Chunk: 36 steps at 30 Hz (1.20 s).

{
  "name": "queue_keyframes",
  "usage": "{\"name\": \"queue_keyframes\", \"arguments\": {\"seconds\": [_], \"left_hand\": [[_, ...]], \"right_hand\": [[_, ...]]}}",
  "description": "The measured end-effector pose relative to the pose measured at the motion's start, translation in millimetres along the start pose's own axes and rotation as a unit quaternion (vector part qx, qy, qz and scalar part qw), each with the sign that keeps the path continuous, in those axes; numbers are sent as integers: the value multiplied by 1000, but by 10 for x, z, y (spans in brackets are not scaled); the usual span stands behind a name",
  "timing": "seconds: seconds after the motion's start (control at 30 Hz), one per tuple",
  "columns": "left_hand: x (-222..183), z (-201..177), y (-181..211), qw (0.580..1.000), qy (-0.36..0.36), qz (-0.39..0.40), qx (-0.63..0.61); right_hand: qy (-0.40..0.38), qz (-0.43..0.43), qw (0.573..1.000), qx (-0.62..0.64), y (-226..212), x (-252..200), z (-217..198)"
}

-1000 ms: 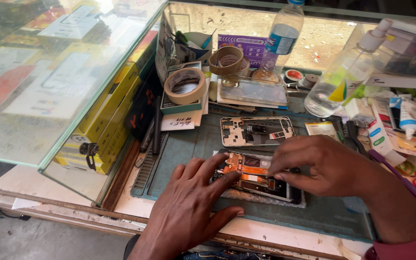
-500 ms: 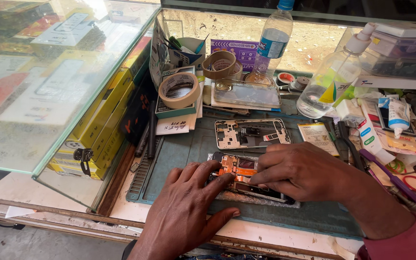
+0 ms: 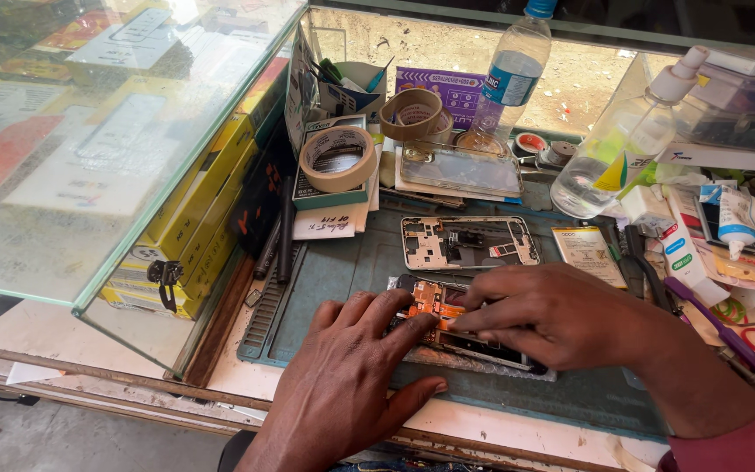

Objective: The person applies adhesive from a tube along the edges of a smartphone back cover. They then pick up the phone's internal chassis, align it with the back cover, and press the two parts together. Finally, the person places a battery into the assembled phone frame.

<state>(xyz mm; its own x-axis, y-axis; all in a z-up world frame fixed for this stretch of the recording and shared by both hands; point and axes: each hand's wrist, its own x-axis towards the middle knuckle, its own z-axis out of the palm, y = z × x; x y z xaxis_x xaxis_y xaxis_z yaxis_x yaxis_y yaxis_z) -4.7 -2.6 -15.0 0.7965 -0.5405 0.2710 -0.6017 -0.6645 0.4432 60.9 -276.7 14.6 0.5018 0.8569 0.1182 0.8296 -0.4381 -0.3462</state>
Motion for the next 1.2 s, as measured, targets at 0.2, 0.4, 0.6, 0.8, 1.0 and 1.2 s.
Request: {"name": "queue_keyframes", "arguments": {"seconds": [0.2,0.4,0.6,0.8,1.0,1.2], "left_hand": [[-10,12,-14,1000,3,4,2],[-31,12,-37,1000,-3,17,-4],[-9,34,-60,999,5,35,2],[-11,24,-51,1000,-4,26,-7],[-13,24,-50,999,2,35,-5],[-5,8,-37,999,-9,30,-14]], "right_hand": [[1,-10,999,39,120,-208,-62],[-24,-23,997,-67,-4,-248,-25],[-23,-21,995,-90,-20,-258,58],[-7,-39,995,-96,-23,-222,91],[-15,-39,993,-106,-70,-121,61],[-36,-30,991,-129,-115,-53,59]]}}
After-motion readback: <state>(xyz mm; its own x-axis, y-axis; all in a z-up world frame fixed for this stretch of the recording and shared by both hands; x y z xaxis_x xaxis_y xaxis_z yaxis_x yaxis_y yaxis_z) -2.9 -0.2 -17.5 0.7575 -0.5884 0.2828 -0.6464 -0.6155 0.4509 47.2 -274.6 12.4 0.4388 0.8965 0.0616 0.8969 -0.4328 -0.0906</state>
